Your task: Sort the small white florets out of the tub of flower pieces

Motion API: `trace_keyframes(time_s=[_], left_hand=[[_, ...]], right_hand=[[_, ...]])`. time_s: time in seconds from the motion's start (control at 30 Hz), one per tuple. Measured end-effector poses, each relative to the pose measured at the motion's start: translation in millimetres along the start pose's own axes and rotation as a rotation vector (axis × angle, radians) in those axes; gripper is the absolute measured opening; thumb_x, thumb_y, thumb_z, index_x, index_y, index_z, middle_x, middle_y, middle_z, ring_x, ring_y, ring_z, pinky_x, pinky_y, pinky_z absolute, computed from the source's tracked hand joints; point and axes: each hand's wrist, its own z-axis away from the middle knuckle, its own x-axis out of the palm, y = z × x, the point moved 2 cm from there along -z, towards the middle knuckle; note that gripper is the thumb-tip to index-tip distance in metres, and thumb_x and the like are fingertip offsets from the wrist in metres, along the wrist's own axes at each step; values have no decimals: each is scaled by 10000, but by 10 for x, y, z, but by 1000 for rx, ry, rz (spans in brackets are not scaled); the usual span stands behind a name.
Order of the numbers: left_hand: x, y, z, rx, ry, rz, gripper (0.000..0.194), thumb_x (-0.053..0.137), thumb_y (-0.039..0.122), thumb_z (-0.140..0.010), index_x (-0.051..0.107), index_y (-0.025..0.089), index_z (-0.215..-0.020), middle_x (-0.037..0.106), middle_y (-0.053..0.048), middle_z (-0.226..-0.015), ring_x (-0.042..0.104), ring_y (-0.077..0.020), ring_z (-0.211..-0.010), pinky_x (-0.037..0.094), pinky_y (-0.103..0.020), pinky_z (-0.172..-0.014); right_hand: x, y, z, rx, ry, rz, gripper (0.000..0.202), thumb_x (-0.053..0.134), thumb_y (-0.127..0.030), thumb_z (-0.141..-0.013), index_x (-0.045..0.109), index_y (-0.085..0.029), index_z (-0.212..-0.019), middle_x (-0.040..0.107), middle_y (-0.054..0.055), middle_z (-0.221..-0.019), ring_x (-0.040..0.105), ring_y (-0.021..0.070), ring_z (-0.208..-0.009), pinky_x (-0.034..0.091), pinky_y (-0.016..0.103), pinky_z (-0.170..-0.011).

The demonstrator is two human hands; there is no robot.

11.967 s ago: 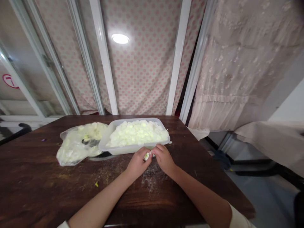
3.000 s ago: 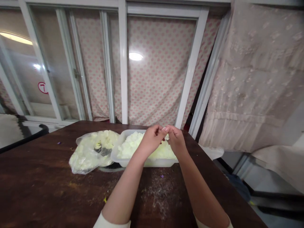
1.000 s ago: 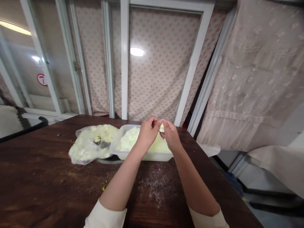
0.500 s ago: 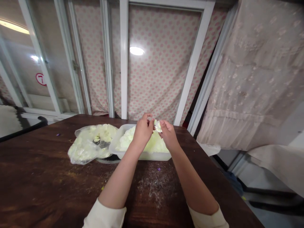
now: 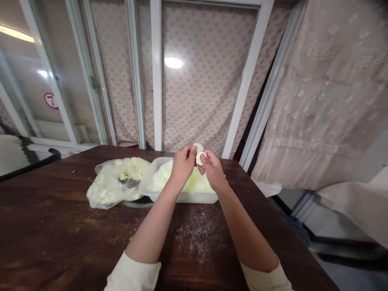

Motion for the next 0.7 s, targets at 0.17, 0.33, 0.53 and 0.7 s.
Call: trace_keyframes(time_s=[0.17,0.33,0.53,0.7], left_hand=[[46,-5,16,11,-39,-20,400,385,458,-862,443,168,-592,463,35,-449,507,-94,-438,362,-194,-447],[108,-29,7,-106,-199,151,373,423,453,-845,479,158,-622,496,21,-466,515,-94,-440,394,-195,-439],[118,-31,0,-97,-133,246,234,537,319,-801,448,161,-653,426,74,-445,470,-59,-373,361,-161,-396],[115,-17,14,-91,-26,202,251,495,304,-824,417,167,-629,411,77,-462,447,-49,-344,338,-155,-360]], right_hand=[[17,-4,3,4,111,-54,317,525,-448,-797,417,-195,-640,377,-62,-542,364,45,-440,252,179,-386],[-48,68,-18,88,198,-16,329,485,-513,-796,482,-199,-700,417,-44,-534,406,67,-451,265,194,-381],[-80,125,-33,178,192,-19,378,479,-576,-769,498,-199,-774,356,-68,-510,358,57,-413,261,194,-371],[4,99,-12,169,85,-54,366,518,-559,-756,500,-209,-861,308,-90,-497,327,52,-403,278,193,-384]])
